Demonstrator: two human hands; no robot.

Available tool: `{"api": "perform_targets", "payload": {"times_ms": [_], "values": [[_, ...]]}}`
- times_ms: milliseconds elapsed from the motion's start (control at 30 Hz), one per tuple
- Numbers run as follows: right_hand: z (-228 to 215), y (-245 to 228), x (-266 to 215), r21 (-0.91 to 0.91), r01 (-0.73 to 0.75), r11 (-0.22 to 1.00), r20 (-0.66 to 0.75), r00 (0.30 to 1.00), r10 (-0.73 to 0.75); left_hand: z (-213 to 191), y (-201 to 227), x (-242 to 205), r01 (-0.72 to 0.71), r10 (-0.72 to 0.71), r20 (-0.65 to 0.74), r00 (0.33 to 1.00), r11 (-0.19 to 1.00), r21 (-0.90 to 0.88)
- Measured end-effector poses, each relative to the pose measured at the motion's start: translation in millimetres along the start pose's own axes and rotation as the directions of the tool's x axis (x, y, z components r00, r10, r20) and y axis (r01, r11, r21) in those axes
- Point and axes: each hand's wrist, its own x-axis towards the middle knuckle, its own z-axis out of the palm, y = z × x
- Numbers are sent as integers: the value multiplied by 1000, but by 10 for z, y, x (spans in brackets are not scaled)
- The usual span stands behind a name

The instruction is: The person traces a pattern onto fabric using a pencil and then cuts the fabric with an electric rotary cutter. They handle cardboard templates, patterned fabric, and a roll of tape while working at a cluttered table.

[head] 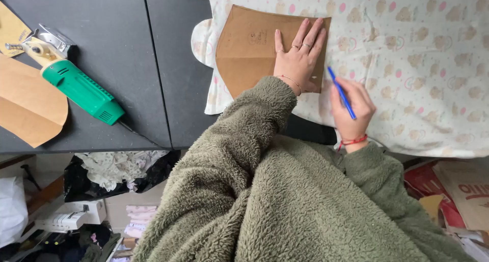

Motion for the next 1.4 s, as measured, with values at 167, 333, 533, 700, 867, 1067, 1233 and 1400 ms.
{"api": "perform_targets", "payload": {"times_ms": [167, 333, 533, 700, 867, 1067, 1233, 1400], "values": [[193, 228, 500, 35, 71, 997, -47, 996, -69, -125, 32, 11, 1, 0, 75, 997, 1000, -13], [303, 322, 608, 45, 82, 996, -13, 997, -81, -168, 47, 48, -4, 0, 99, 995, 999, 37], [-37, -70, 83, -54, 130, 990, 91, 988, -124, -163, 46, 103, 21, -23, 116, 993, 1000, 18], [-312, -304, -309, 24, -85, 996, 247, 966, 77, -357, 22, -51, 0, -5, 170, 985, 999, 32], [-201, -153, 54, 71, -137, 988, 169, 978, 123, 363, -477, -378, -110, 78, -237, 968, 986, -125], [432, -425, 446, 338, -205, 919, 612, 789, -49, 269, -1164, -1457, -60, -76, -486, 870, 964, -258], [853, -481, 435, 337, -200, 920, 733, 669, -123, 217, -1096, -1682, 7, -186, -539, 821, 949, -317], [649, -425, 510, 343, -203, 917, 726, 677, -121, 269, -1068, -1695, 34, -231, -564, 792, 941, -338]]}}
